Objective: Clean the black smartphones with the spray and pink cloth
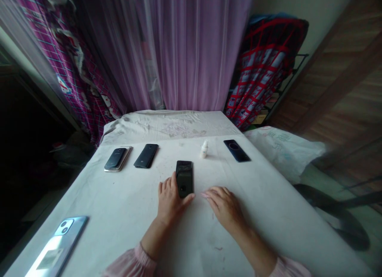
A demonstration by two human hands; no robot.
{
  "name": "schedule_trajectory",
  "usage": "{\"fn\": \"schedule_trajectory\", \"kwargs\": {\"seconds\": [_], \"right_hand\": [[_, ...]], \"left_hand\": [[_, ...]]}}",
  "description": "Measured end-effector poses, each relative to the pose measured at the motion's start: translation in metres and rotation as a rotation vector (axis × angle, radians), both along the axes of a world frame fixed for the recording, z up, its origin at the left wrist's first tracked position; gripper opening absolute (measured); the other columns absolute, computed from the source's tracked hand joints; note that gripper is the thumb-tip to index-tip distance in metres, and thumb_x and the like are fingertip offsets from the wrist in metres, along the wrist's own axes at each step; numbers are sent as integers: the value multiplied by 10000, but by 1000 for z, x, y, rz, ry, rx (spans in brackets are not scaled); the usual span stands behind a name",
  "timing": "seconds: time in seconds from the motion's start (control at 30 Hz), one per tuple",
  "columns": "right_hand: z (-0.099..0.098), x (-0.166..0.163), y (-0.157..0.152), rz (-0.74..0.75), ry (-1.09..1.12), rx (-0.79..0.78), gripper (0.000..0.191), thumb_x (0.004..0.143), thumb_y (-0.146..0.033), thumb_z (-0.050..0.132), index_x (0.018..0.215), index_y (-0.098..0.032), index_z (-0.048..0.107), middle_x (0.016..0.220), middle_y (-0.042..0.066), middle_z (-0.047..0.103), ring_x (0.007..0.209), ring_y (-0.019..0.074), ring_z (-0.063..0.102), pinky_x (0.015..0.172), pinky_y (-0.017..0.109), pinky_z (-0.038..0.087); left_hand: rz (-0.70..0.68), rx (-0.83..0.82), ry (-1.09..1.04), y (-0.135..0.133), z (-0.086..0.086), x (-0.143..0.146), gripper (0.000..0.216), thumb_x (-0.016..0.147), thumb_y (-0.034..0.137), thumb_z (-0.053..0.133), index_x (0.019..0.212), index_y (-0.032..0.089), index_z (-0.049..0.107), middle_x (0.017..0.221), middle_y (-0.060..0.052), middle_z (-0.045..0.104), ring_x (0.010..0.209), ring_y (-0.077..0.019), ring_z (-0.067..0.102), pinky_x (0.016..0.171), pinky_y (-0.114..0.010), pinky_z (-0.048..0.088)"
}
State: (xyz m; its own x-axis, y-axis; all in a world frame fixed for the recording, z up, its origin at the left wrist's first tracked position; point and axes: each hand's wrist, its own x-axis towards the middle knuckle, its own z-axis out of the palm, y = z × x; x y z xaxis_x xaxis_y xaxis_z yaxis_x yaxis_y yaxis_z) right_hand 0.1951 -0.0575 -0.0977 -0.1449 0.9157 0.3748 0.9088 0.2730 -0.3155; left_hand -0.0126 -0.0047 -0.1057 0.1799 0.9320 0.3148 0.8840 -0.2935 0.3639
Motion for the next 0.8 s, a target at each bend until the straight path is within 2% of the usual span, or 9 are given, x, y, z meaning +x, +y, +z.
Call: {"fn": "schedule_trajectory", "kwargs": {"seconds": [0.07,0.13,0.2,0.27,0.33,0.37,0.47,0.63,0.8], "right_hand": [[-3,6,9,3,106,34,259,930,-245,450,1015,-241,695,949,61,707,893,187,637,804,292,487],[-3,10,20,-61,232,61,284,931,-287,431,1042,-220,684,949,65,718,875,182,659,783,274,506],[0,12,30,-136,326,47,299,910,-341,447,1063,-217,672,937,63,728,830,181,676,723,261,519],[7,12,39,-191,377,18,300,893,-374,456,1042,-227,670,891,51,733,768,178,677,668,251,516],[13,11,48,-204,400,14,288,893,-387,453,984,-231,677,867,46,722,746,173,665,662,247,507],[16,10,52,-204,401,22,286,896,-388,451,953,-229,682,869,49,713,746,172,657,666,247,503],[17,5,65,-210,343,50,285,897,-340,446,937,-217,700,914,67,678,793,176,637,710,258,493],[4,-10,72,-174,107,3,317,904,-209,424,1071,-196,693,1067,104,654,979,218,587,879,324,456],[-6,-31,63,-110,-12,-71,363,945,-214,396,1248,-173,592,1327,96,573,1260,266,446,1066,448,316]], "left_hand": [[21,-9,27,-5,-1,17,961,722,609,663,1444,91,296,1318,-216,529,1232,-368,461,1055,-562,270],[36,-41,42,-2,0,26,938,731,525,677,1451,73,280,1355,-225,495,1268,-370,429,1078,-570,241],[-16,-86,39,4,1,25,905,741,416,671,1463,70,250,1380,-223,478,1290,-353,421,1094,-554,238],[-174,-144,28,12,2,11,920,733,332,657,1487,92,186,1411,-213,457,1320,-334,402,1104,-544,240],[-422,-205,25,18,3,-9,959,727,292,645,1509,147,109,1453,-185,426,1367,-323,344,1116,-571,203],[-480,-229,29,20,2,-20,967,725,278,643,1512,163,93,1464,-176,416,1391,-322,302,1121,-577,185],[-425,-227,55,21,-3,-46,959,726,319,659,1507,163,126,1471,-197,399,1392,-356,292,1108,-605,187],[-306,-97,92,14,-10,-54,789,730,570,669,1368,171,432,1431,-197,451,1360,-396,334,1095,-617,207],[-346,-107,97,19,-7,-51,687,792,535,628,1361,193,449,1429,-168,465,1357,-355,355,1103,-603,208]]}}
